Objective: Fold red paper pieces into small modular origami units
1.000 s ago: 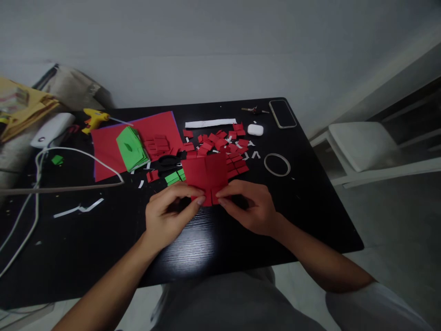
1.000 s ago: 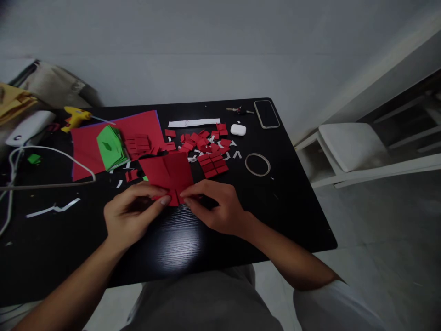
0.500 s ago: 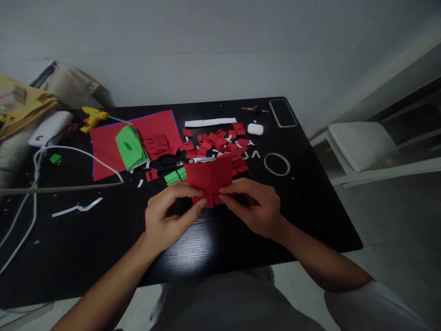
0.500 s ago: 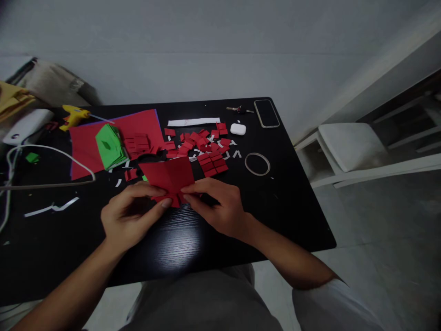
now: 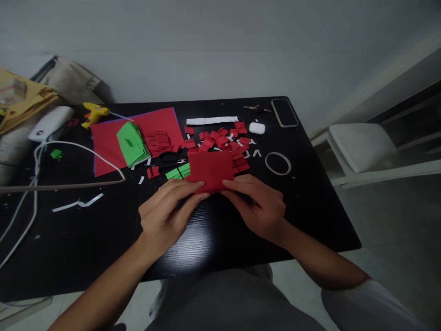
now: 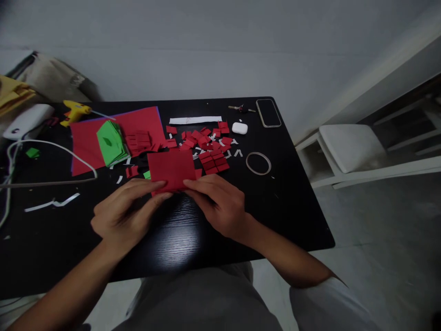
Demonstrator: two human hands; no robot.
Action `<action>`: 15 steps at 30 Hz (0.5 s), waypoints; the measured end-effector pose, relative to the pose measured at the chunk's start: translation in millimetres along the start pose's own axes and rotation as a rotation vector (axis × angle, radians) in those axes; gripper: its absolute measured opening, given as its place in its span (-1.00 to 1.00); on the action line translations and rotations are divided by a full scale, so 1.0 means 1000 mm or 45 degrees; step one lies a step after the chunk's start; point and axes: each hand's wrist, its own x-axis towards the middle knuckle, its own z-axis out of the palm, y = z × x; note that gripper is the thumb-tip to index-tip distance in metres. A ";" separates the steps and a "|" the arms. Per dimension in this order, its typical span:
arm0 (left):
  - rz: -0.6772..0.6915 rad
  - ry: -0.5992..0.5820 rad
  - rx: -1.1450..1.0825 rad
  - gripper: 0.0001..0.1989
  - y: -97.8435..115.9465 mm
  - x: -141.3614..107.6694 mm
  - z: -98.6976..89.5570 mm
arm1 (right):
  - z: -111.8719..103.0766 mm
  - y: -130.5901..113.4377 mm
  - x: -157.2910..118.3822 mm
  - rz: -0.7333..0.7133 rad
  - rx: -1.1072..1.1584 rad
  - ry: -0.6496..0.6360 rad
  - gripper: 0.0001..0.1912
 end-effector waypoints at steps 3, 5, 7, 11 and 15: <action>-0.051 -0.017 -0.024 -0.65 0.001 0.002 0.000 | 0.001 0.002 -0.001 0.005 -0.002 0.030 -0.66; -0.095 -0.036 -0.044 -0.66 0.000 0.003 0.000 | 0.001 0.002 -0.002 0.022 0.004 0.043 -0.66; -0.144 -0.040 -0.071 -0.66 -0.001 0.003 0.001 | 0.001 0.003 -0.002 0.077 0.008 0.042 -0.67; -0.352 -0.090 -0.195 -0.59 -0.009 -0.002 0.005 | 0.003 0.007 -0.003 0.373 0.128 0.022 -0.73; -0.464 -0.162 -0.281 -0.56 -0.017 -0.009 0.008 | 0.004 0.012 -0.004 0.526 0.265 0.032 -0.75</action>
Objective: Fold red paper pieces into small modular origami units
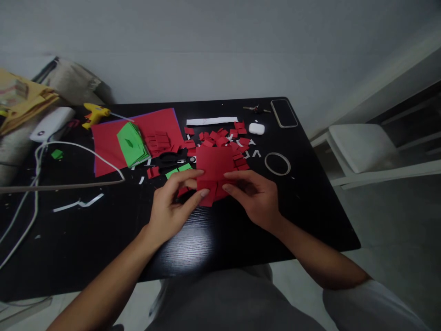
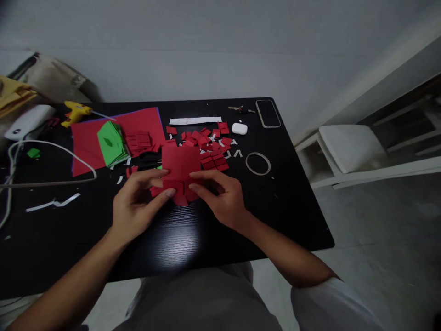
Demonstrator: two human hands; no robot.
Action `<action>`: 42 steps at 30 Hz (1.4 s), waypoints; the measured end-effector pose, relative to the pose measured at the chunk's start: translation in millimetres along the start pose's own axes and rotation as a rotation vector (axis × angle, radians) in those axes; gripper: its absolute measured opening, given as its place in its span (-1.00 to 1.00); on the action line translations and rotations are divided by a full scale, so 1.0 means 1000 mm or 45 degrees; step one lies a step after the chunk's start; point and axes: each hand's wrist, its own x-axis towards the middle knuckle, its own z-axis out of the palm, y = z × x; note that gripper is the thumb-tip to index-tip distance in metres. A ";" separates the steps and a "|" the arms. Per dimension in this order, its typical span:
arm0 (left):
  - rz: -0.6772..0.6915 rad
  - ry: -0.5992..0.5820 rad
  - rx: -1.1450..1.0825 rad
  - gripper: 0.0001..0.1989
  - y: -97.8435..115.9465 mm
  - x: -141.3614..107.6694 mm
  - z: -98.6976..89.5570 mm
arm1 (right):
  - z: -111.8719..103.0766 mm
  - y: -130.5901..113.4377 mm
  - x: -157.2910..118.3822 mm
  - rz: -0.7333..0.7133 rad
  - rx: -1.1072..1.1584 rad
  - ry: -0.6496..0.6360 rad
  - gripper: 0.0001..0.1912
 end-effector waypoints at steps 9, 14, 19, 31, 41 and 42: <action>0.351 0.204 0.148 -0.65 -0.009 -0.005 0.005 | -0.014 0.004 0.001 -0.668 -0.208 -0.095 -0.67; -0.091 -0.287 0.164 -0.64 -0.019 -0.003 0.007 | -0.010 0.034 -0.005 -0.230 -0.314 -0.354 -0.92; -0.255 -0.546 0.170 -0.55 -0.022 0.000 0.006 | -0.007 0.049 -0.012 -0.124 -0.294 -0.495 -0.90; -0.194 -0.637 0.235 -0.55 -0.032 -0.002 0.008 | -0.010 0.054 -0.015 0.043 -0.336 -0.626 -0.88; -0.237 -0.613 0.288 -0.58 -0.029 -0.002 0.009 | -0.007 0.055 -0.017 -0.039 -0.392 -0.632 -0.91; -0.226 -0.602 0.274 -0.58 -0.029 -0.002 0.009 | -0.006 0.056 -0.017 -0.053 -0.397 -0.616 -0.91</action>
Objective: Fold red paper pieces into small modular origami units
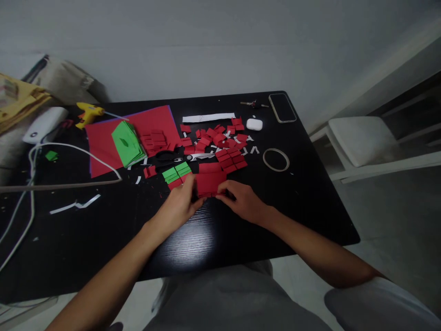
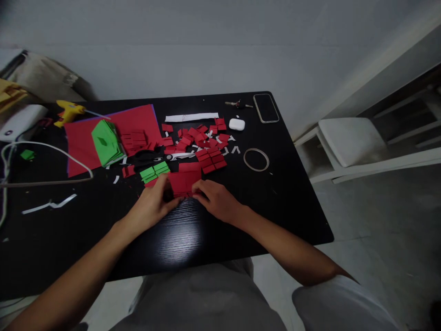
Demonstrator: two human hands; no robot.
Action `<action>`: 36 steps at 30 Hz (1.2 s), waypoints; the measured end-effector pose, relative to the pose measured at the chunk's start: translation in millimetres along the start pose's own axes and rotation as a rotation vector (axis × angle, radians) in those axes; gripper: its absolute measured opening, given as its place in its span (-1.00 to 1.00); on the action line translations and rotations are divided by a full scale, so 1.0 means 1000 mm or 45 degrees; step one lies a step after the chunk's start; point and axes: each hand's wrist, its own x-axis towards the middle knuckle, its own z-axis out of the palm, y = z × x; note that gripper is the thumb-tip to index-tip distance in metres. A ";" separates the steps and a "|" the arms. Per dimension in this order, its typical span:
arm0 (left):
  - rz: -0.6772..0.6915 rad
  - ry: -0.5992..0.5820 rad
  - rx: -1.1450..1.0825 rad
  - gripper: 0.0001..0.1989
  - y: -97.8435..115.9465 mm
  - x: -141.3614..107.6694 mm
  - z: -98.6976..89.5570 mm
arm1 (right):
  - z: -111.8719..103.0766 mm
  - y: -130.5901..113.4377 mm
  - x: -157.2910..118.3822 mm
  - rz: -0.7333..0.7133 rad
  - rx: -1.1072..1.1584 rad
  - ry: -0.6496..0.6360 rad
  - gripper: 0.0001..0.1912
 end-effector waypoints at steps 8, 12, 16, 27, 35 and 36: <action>-0.004 0.073 0.042 -0.75 -0.002 0.005 0.000 | 0.003 0.002 0.001 -0.003 -0.035 0.041 -0.86; 0.003 0.051 0.034 -0.79 0.002 0.007 -0.003 | 0.002 0.001 0.001 0.017 -0.026 0.034 -0.87; -0.038 -0.018 -0.019 -0.84 0.005 0.007 -0.009 | 0.004 0.002 0.001 0.005 -0.030 0.036 -0.88; -0.118 -0.016 -0.088 -0.72 -0.004 0.005 -0.002 | 0.006 0.007 -0.001 -0.015 -0.048 0.055 -0.87; -0.087 0.001 -0.140 -0.60 -0.003 0.005 0.000 | 0.006 0.005 0.000 0.010 0.011 0.102 -0.81; -0.091 0.005 -0.155 -0.57 -0.002 0.005 0.001 | 0.006 0.005 0.001 0.018 0.029 0.106 -0.80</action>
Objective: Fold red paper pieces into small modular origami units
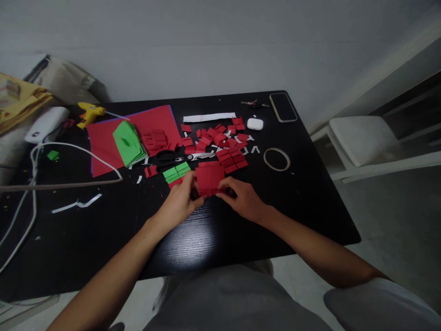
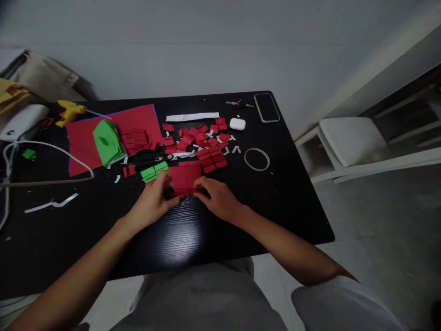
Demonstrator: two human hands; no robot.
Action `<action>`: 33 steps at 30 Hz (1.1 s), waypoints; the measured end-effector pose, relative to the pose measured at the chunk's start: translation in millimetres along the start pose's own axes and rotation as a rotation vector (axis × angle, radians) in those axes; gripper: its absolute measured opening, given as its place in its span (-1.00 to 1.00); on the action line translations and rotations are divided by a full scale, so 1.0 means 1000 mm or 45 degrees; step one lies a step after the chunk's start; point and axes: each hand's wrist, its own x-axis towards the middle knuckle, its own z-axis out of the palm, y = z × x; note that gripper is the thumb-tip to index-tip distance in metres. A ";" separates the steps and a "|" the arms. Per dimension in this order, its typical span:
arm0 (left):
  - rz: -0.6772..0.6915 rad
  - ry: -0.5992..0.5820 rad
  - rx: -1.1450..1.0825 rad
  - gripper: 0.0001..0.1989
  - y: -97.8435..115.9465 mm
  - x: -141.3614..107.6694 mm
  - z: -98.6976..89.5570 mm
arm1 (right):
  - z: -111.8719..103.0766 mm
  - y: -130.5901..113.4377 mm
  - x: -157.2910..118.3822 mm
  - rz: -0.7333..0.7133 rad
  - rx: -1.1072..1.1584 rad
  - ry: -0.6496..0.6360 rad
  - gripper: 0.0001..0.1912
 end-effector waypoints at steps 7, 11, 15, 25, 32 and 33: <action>0.006 0.080 -0.098 -0.21 0.000 -0.003 0.005 | 0.002 -0.003 -0.001 0.115 0.048 0.077 -0.74; 0.039 0.105 -0.093 -0.19 -0.001 -0.006 0.009 | 0.005 -0.004 -0.004 0.129 0.022 0.120 -0.73; 0.081 0.083 0.033 -0.69 0.000 -0.010 0.009 | 0.006 -0.003 -0.005 0.111 0.035 0.128 -0.73; -0.022 0.275 -0.319 -0.81 -0.012 -0.017 0.016 | 0.006 -0.002 -0.004 0.085 0.054 0.103 -0.73; -0.016 0.322 -0.187 -0.71 -0.018 -0.018 0.016 | 0.004 -0.005 -0.004 0.101 0.069 0.102 -0.76; -0.005 0.306 -0.153 -0.72 -0.018 -0.018 0.016 | 0.004 -0.005 -0.003 0.104 0.072 0.100 -0.77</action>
